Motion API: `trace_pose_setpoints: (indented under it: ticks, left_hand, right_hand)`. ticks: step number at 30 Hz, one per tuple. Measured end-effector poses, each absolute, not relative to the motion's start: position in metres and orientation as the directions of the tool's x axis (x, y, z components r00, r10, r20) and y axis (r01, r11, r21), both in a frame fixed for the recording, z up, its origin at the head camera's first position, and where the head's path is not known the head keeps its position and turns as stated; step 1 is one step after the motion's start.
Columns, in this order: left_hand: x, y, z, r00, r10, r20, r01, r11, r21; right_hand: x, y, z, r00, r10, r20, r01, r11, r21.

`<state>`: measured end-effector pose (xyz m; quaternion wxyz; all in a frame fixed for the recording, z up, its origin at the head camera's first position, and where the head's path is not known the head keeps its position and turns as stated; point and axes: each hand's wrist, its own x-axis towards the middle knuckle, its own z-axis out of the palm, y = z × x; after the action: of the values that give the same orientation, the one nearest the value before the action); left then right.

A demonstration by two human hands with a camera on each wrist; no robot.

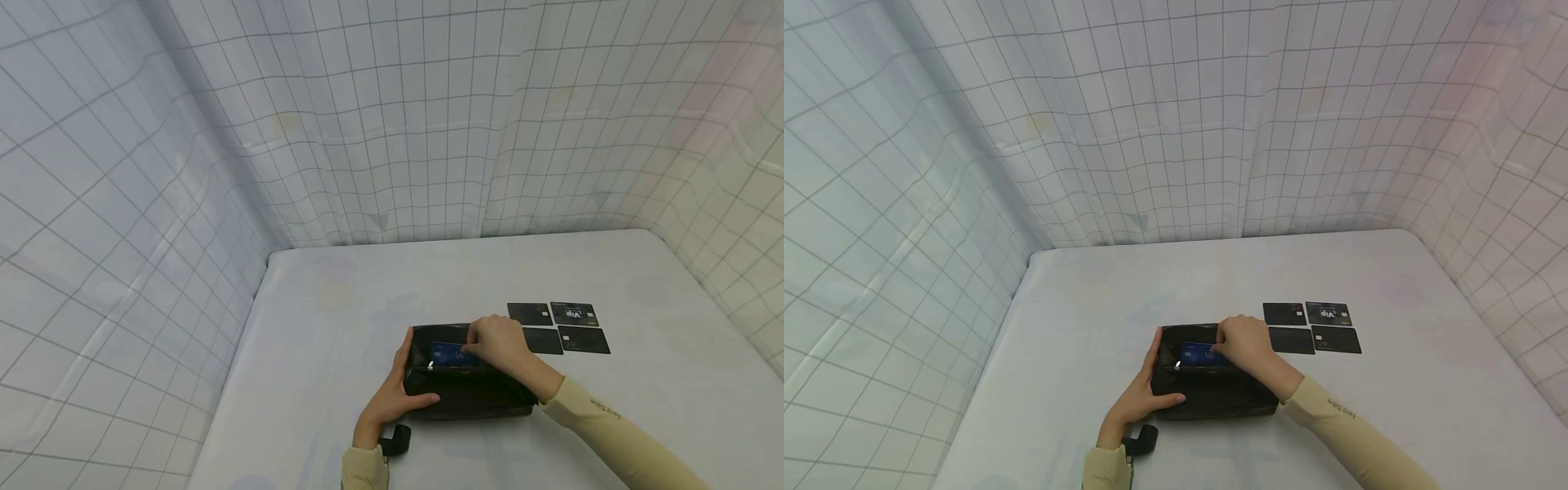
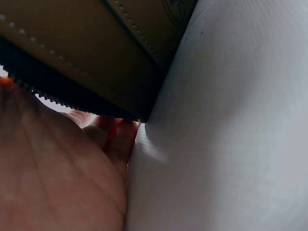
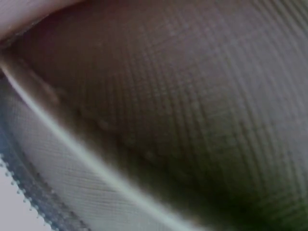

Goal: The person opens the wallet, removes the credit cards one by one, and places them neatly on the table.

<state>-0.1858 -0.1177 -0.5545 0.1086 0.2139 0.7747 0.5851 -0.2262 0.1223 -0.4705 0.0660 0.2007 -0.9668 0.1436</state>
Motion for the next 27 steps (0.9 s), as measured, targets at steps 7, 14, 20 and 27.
trace_pose_setpoints:
  ticks: [7, 14, 20, 27]
  left_hand:
    - [-0.1859, -0.1178, -0.5546, -0.885, 0.459, 0.082, 0.203, 0.220, 0.954]
    - [-0.1854, -0.1179, -0.5535, -0.885, 0.457, 0.093, 0.210, 0.212, 0.954]
    - [-0.1856, -0.1186, -0.5538, -0.886, 0.455, 0.093, 0.213, 0.220, 0.952]
    - [-0.1865, -0.1188, -0.5550, -0.880, 0.463, 0.102, 0.226, 0.221, 0.949]
  right_hand:
    - [-0.2237, 0.1230, -0.4680, -0.906, -0.381, 0.183, -0.417, 0.877, -0.238]
    - [-0.2229, 0.1240, -0.4653, -0.901, -0.381, 0.209, -0.422, 0.883, -0.207]
    - [-0.2223, 0.1250, -0.4632, -0.894, -0.390, 0.221, -0.431, 0.884, -0.182]
    - [-0.2222, 0.1257, -0.4611, -0.898, -0.388, 0.206, -0.425, 0.887, -0.180]
